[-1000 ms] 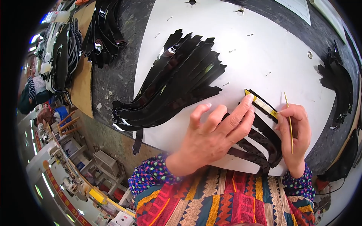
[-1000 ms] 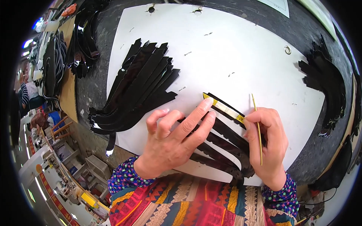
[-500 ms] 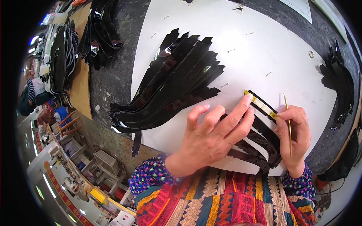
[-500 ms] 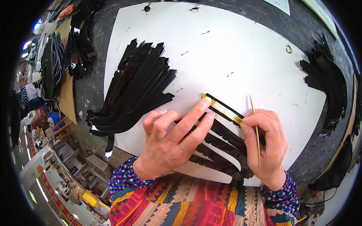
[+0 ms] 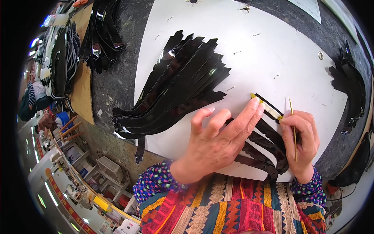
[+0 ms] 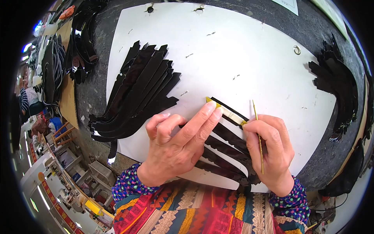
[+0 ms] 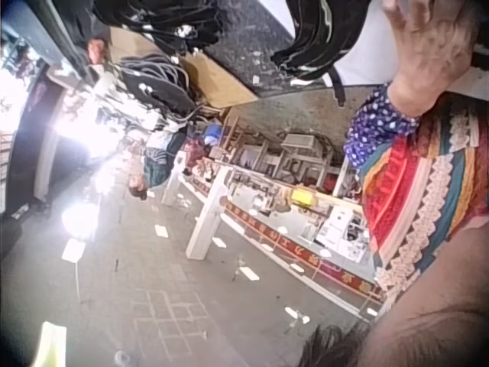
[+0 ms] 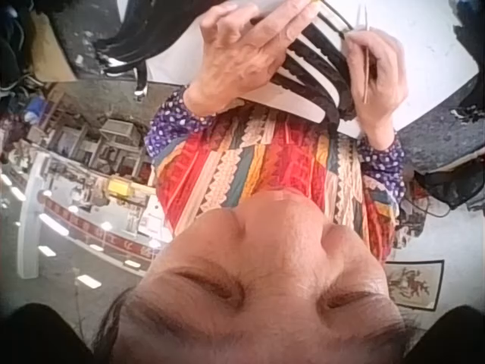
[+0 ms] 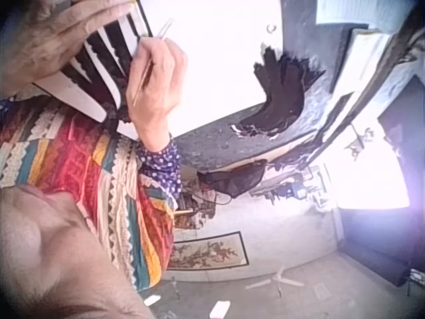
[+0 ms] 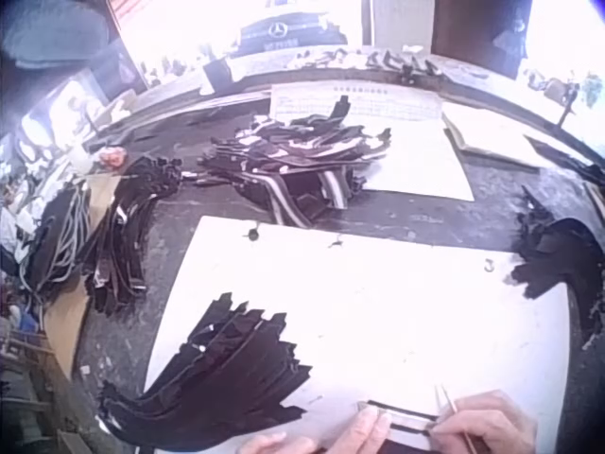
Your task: Applying adhesive to small black shoe components using a wooden applicator stick on a workbench.
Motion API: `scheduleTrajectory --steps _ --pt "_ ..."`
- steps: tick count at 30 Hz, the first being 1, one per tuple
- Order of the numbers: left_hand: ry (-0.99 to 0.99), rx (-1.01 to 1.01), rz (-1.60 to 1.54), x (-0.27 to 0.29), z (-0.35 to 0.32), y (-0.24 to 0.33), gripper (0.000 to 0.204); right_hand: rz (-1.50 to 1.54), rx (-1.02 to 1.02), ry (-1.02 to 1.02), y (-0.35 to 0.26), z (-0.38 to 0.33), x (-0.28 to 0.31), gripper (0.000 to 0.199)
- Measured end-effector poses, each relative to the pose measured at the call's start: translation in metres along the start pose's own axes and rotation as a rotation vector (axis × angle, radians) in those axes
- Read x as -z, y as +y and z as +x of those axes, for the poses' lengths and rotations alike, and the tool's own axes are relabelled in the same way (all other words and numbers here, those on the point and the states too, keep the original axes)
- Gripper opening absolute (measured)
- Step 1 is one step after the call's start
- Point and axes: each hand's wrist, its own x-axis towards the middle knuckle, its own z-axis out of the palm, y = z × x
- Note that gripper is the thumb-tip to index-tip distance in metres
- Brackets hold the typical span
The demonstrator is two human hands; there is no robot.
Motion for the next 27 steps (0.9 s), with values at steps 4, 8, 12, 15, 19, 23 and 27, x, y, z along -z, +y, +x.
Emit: scheduleTrajectory --steps 4,8,12,15,19,23,27 --pt "0.041 -0.007 0.003 -0.0032 -0.0013 -0.0006 0.052 -0.011 0.006 0.012 -0.0004 -0.0003 -0.0001 0.026" --pt "0.06 -0.002 -0.015 -0.0048 -0.0028 -0.0002 0.054 -0.003 0.002 0.018 0.0009 -0.0013 -0.0011 0.026" --pt "0.066 0.0 -0.021 -0.0064 -0.003 0.0003 0.055 -0.004 0.008 0.016 0.0012 -0.001 -0.0003 0.027" --pt "0.058 0.002 -0.031 -0.0062 -0.0027 0.0008 0.056 -0.007 0.009 0.02 0.0015 -0.0013 0.0 0.027" --pt "0.052 0.005 -0.034 -0.0061 -0.0019 0.0009 0.056 -0.009 0.025 0.025 0.0026 -0.0008 -0.0006 0.027" --pt "0.049 0.011 -0.031 -0.0053 -0.0016 0.0009 0.057 -0.01 0.049 0.037 0.0034 0.0008 -0.0012 0.028" --pt "0.048 0.01 -0.034 -0.0059 -0.0014 0.0018 0.058 -0.002 0.037 0.046 0.004 -0.0001 -0.001 0.028"
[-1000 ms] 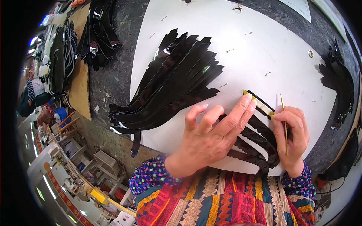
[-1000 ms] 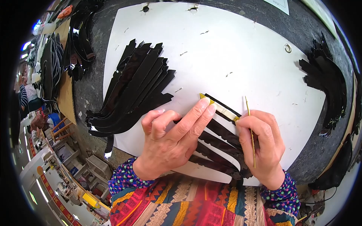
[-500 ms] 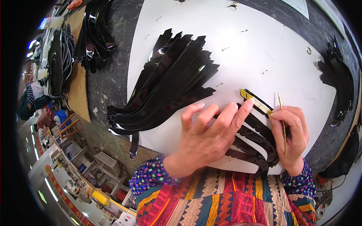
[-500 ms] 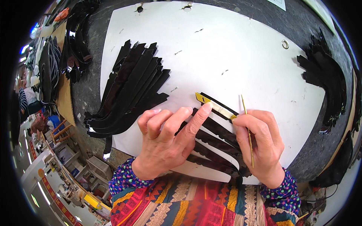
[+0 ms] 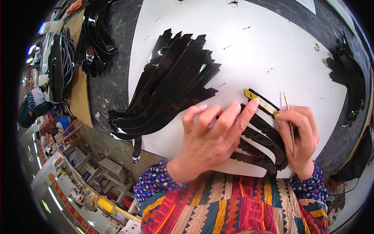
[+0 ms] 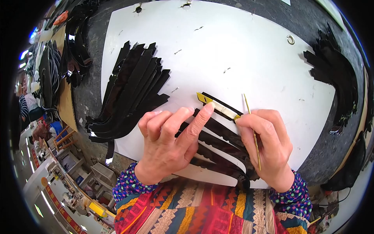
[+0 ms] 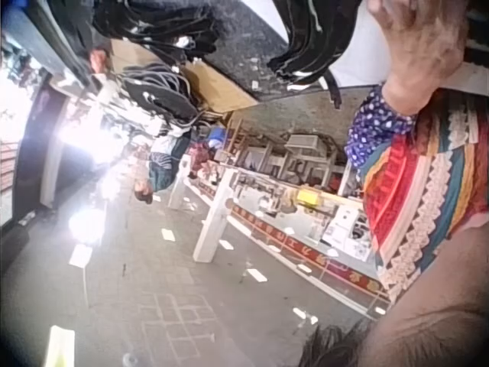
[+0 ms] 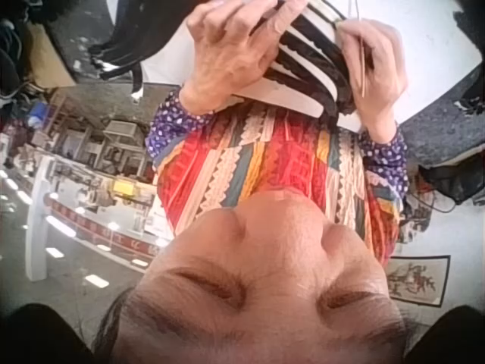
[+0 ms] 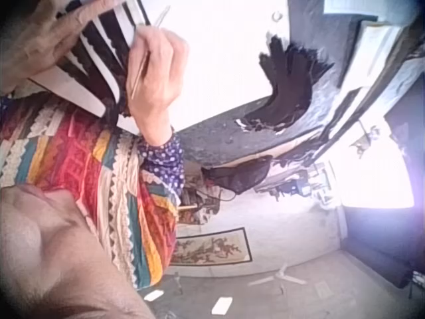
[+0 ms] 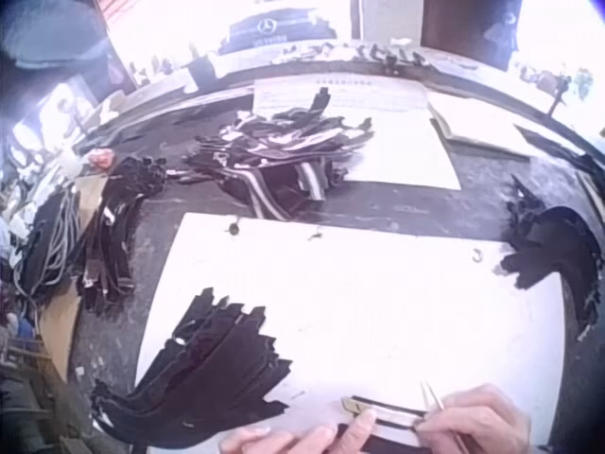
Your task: Applying adhesive to small black shoe components using a wooden applicator stick on a workbench.
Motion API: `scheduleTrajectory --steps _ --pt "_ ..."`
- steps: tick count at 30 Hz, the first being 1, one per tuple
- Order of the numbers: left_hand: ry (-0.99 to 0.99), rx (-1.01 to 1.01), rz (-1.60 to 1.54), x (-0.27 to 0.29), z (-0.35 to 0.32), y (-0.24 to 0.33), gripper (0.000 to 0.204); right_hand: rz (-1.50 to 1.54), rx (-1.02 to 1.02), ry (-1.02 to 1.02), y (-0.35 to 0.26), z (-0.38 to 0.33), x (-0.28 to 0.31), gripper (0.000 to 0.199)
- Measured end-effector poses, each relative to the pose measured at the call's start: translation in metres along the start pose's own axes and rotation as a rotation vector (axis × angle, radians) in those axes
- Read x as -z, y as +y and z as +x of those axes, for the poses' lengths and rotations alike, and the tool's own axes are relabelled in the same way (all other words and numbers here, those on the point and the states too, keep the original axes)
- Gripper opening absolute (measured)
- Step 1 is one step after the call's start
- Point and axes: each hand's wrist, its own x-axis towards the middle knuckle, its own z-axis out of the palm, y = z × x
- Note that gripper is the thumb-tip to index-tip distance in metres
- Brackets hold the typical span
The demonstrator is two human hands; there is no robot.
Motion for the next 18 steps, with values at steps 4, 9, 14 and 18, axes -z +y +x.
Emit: scheduleTrajectory --steps 4,9,14,18 --pt "0.0 -0.005 0.003 -0.0003 -0.0003 -0.0005 0.057 0.011 0.001 -0.001 0.0005 -0.0001 0.0007 0.028" --pt "0.001 -0.008 0.0 -0.0005 -0.0008 0.0 0.057 0.029 0.002 -0.005 0.001 -0.0005 0.0019 0.027" --pt "-0.007 -0.007 -0.004 0.0003 -0.001 -0.0001 0.057 0.028 0.005 -0.018 0.0016 -0.0004 0.0028 0.025" --pt "-0.003 -0.013 -0.002 -0.0001 -0.0012 -0.0006 0.056 0.038 -0.011 -0.01 0.0008 -0.0014 0.0023 0.026"
